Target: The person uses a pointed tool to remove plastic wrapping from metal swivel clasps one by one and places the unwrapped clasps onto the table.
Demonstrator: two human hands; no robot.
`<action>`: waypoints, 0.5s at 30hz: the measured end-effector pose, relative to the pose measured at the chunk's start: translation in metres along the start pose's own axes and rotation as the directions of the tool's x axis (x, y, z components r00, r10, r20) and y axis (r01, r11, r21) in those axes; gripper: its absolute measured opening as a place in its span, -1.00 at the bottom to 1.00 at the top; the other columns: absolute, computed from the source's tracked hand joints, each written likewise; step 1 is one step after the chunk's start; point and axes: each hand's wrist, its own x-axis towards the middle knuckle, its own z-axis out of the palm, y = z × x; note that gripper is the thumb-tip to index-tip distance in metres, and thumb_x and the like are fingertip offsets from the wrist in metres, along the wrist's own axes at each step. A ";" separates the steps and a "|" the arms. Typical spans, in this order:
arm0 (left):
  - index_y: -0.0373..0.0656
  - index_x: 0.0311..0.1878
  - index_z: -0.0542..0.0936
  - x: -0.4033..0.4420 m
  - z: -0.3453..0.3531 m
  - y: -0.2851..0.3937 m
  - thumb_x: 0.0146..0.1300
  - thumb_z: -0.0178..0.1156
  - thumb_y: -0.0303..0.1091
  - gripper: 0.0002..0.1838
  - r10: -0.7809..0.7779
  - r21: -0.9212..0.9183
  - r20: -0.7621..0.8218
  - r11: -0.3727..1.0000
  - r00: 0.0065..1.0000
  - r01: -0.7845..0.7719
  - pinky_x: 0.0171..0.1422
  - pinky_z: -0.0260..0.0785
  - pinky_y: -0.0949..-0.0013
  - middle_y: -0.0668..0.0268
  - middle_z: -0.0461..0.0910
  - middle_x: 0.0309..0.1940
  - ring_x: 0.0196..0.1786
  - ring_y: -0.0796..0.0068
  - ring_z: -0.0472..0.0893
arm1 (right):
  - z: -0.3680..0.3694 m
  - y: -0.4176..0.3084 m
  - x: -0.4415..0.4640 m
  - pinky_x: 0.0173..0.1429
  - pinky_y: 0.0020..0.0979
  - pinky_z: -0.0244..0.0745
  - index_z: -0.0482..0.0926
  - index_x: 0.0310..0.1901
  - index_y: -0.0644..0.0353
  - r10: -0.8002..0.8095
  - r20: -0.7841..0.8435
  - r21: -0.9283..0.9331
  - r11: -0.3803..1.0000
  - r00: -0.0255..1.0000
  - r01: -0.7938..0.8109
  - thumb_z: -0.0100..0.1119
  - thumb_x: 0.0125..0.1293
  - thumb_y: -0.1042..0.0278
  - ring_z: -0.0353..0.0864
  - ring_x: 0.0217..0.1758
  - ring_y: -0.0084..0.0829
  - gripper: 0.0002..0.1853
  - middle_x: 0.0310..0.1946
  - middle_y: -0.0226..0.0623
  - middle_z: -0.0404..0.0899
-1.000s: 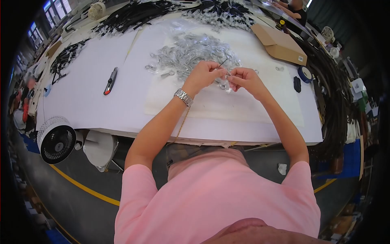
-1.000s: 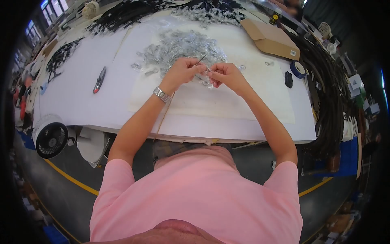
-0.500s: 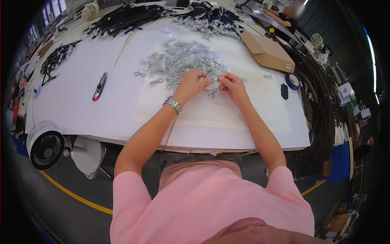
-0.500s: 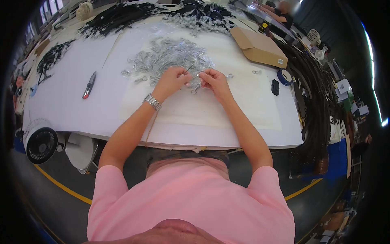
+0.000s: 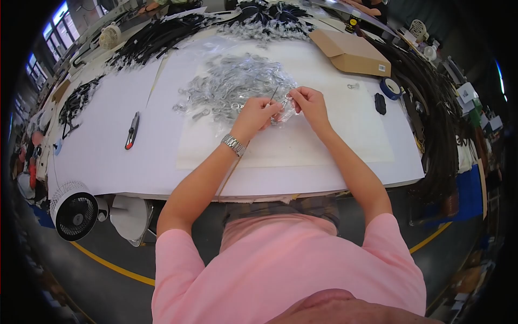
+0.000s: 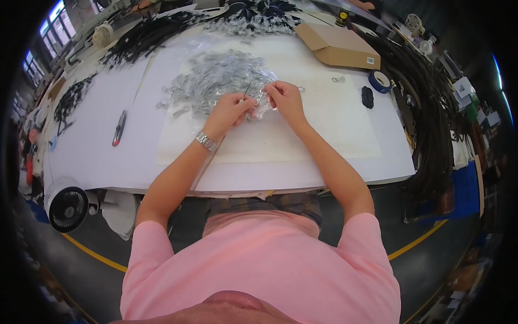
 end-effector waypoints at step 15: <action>-0.22 -0.06 0.69 -0.011 -0.001 0.012 0.62 0.28 -0.23 -0.77 -0.164 -0.189 0.152 0.963 0.975 0.192 -0.60 0.00 0.58 0.30 0.76 -0.32 -0.64 0.81 0.31 | -0.001 -0.023 0.012 -0.40 -0.54 0.39 0.75 -0.18 0.28 0.062 0.087 0.016 0.998 0.994 -0.063 0.33 0.56 0.28 0.47 -0.53 -0.68 -0.77 -0.55 -0.50 0.59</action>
